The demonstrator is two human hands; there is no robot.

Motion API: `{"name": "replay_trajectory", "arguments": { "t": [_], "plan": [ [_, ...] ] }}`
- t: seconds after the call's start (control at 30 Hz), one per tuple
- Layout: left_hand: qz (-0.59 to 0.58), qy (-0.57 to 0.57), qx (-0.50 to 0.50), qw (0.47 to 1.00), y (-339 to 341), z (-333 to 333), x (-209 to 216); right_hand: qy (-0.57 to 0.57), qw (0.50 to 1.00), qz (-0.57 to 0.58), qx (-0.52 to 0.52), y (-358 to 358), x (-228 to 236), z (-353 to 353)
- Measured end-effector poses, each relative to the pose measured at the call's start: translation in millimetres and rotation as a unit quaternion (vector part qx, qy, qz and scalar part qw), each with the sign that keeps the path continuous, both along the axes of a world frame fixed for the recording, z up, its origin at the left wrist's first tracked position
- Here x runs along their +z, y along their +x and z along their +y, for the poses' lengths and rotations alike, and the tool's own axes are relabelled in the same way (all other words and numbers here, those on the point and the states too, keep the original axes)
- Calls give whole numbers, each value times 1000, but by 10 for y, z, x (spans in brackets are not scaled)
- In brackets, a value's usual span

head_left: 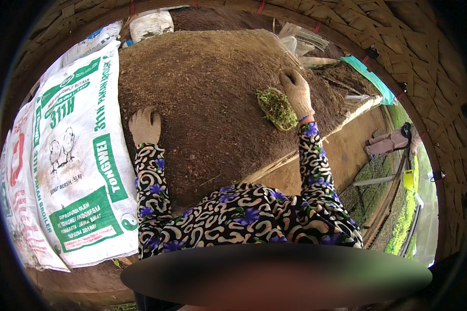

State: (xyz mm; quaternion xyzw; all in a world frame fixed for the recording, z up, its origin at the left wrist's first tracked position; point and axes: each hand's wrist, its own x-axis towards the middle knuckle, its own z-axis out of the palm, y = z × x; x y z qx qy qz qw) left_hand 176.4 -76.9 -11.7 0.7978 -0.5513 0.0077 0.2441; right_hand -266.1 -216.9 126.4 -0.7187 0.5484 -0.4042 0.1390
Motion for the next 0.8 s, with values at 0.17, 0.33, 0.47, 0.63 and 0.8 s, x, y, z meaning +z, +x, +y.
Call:
{"name": "replay_trajectory", "arguments": {
  "t": [0.17, 0.33, 0.47, 0.63, 0.8],
  "plan": [
    [1, 24, 11, 1000, -16, -29, 0, 73, 969, 233, -37, -506, -79, 332],
    [-42, 35, 38, 998, -18, -42, -52, 50, 964, 235, -114, -599, 35, 522],
    [-33, -26, 49, 998, -113, 63, -63, -23, 994, 103, 0, -384, 52, 722],
    [21, -63, 15, 998, -604, 478, 62, 49, 982, 82, 161, 14, -333, 896],
    [16, -5, -64, 998, -1257, 1047, 192, 95, 954, 152, 239, 379, -822, 717]
  ]
}}
